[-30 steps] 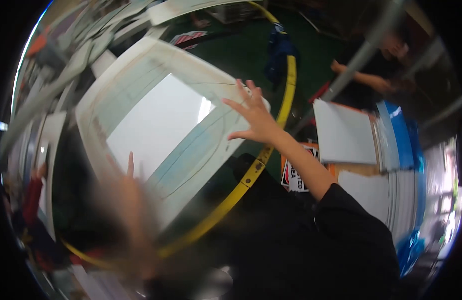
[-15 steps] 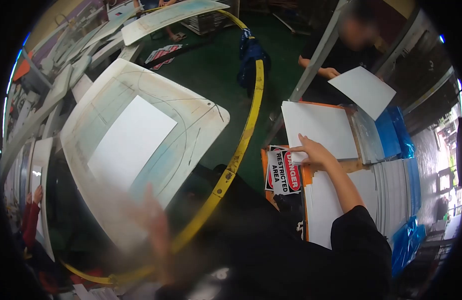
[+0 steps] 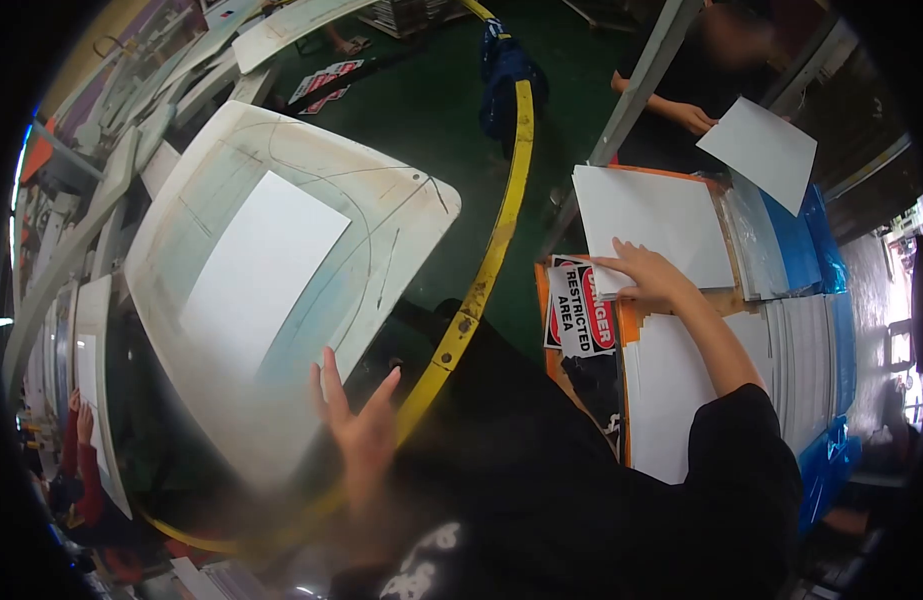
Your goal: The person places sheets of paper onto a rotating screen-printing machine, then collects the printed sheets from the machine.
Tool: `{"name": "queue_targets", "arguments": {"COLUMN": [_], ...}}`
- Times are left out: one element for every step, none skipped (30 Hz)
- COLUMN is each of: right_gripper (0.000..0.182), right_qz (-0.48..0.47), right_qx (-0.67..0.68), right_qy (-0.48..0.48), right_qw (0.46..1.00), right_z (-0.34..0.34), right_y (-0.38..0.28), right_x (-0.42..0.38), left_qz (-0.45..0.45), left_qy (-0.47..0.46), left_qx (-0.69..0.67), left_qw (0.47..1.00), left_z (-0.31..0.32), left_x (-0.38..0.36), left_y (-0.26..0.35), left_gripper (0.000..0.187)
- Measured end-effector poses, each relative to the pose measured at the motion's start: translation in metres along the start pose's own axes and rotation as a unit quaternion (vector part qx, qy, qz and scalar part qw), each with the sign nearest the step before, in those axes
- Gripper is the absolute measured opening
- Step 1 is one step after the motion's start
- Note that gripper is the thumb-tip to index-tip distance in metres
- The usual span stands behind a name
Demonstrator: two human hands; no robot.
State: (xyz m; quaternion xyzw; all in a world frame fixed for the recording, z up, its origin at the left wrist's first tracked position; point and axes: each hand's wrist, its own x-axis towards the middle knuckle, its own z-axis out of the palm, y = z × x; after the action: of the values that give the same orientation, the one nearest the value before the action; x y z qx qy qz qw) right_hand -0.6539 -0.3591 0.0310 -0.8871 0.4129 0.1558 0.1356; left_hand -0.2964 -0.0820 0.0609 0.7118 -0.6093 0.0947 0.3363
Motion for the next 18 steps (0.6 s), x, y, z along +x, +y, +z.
{"name": "queue_targets", "arguments": {"right_gripper": [0.073,0.070,0.067,0.065,0.062,0.060,0.054,0.049,0.045,0.045,0.045,0.046,0.040,0.038,0.035,0.032,0.035,0.037], "right_qz": [-0.001,-0.002,-0.003,0.000,0.002,0.005,-0.001,-0.008,-0.015,-0.016,-0.017,-0.018,-0.010,-0.006,-0.001,0.005,-0.001,-0.005], "right_qx": [0.025,0.049,0.072,0.054,0.037,0.019,0.011,0.002,-0.007,-0.032,-0.058,-0.084,-0.103,-0.102,-0.100,-0.098,-0.070,-0.042], "right_qy": [0.009,0.018,0.029,0.074,0.119,0.164,0.260,0.354,0.445,0.474,0.503,0.532,0.553,0.570,0.586,0.602,0.608,0.614], "right_qw": [1.000,0.999,0.997,0.996,0.992,0.986,0.965,0.935,0.895,0.880,0.862,0.842,0.827,0.816,0.804,0.793,0.791,0.788], "right_z": [-0.004,-0.009,-0.014,-0.010,-0.001,0.007,0.015,0.023,0.023,0.021,0.017,0.013,0.013,0.012,0.004,0.002,0.007,0.014], "right_y": [-0.002,-0.004,-0.008,-0.006,0.000,0.006,0.010,0.013,0.009,0.007,0.005,0.001,-0.004,-0.013,-0.032,-0.051,-0.066,-0.082], "right_x": [-0.004,-0.010,-0.014,-0.016,-0.018,-0.020,-0.022,-0.025,-0.029,-0.036,-0.045,-0.053,-0.059,-0.067,-0.077,-0.086,-0.095,-0.104], "left_qz": [-0.002,-0.005,-0.007,-0.009,-0.012,-0.014,-0.014,-0.014,-0.014,0.006,0.028,0.050,0.039,0.029,0.038,-0.049,-0.113,-0.172], "left_qy": [-0.001,-0.001,0.000,-0.006,-0.013,-0.019,-0.027,-0.034,-0.041,-0.050,-0.057,-0.064,-0.103,-0.141,-0.183,-0.280,-0.305,-0.326], "left_qx": [-0.007,-0.014,-0.022,-0.030,-0.038,-0.046,-0.070,-0.094,-0.118,-0.157,-0.196,-0.233,-0.295,-0.354,-0.382,-0.441,-0.540,-0.627], "left_qw": [1.000,1.000,1.000,0.999,0.999,0.999,0.997,0.995,0.992,0.986,0.979,0.969,0.949,0.924,0.905,0.851,0.776,0.686], "left_z": [0.000,0.000,0.000,0.001,0.003,0.005,0.006,0.008,0.011,0.014,0.018,0.021,0.026,0.031,0.039,0.035,0.036,0.037], "left_x": [0.000,-0.001,-0.001,-0.002,-0.004,-0.004,-0.004,-0.003,-0.001,0.001,0.005,0.008,0.008,0.007,0.005,0.008,0.010,0.014], "left_y": [0.001,0.002,0.003,0.003,0.003,0.004,0.007,0.012,0.017,0.024,0.031,0.038,0.046,0.054,0.062,0.076,0.091,0.105], "left_gripper": [0.047,0.047,0.047,0.046,0.045,0.044,0.042,0.040,0.038,0.035,0.033,0.030,0.028,0.026,0.040,0.048,0.050,0.052]}}
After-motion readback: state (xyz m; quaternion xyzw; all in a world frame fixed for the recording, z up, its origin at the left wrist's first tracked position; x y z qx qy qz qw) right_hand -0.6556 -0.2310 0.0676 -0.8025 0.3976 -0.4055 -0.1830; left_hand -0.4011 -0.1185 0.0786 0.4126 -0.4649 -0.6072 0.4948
